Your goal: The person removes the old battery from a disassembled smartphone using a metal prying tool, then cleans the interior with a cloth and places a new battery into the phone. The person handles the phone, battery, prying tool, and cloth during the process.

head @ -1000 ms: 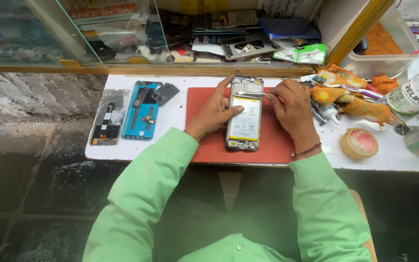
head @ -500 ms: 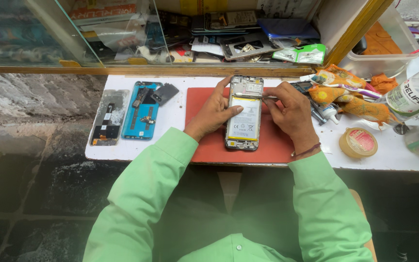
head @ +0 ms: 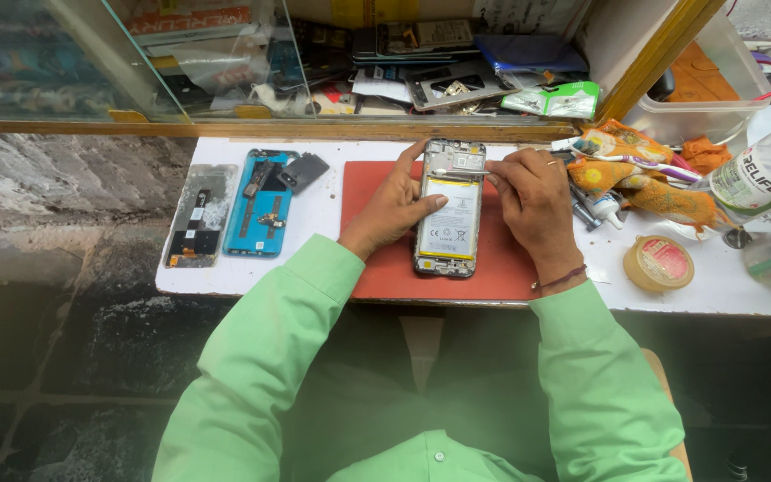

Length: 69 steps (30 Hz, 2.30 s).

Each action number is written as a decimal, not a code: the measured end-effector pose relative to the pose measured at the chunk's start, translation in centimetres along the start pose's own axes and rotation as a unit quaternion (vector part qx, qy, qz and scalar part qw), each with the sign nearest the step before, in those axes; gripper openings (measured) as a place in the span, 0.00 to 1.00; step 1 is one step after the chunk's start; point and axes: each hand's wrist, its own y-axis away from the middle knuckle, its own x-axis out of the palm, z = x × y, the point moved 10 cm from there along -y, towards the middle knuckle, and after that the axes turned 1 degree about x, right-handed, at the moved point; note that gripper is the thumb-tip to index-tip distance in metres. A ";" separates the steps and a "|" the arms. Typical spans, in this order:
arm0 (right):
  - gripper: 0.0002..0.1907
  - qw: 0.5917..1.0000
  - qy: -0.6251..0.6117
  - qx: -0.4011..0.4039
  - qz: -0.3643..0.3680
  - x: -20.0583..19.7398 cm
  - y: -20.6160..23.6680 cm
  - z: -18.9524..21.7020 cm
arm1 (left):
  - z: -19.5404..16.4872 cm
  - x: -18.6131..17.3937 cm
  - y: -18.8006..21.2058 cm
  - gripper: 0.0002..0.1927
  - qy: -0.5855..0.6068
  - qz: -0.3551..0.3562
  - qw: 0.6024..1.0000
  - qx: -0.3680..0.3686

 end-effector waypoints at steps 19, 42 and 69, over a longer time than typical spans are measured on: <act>0.03 0.996 -0.018 0.066 -0.060 0.4 -1.1 -2.6 | -0.1 0.5 -0.1 0.48 -0.014 0.006 1.000 0.003; 0.07 0.981 -0.155 0.115 0.018 1.2 0.0 -3.1 | -0.1 0.1 0.1 0.48 -0.010 -0.008 1.000 -0.013; 0.09 0.985 -0.117 0.120 0.047 1.4 0.2 -2.3 | -0.1 0.0 0.2 0.48 -0.001 -0.001 1.000 -0.007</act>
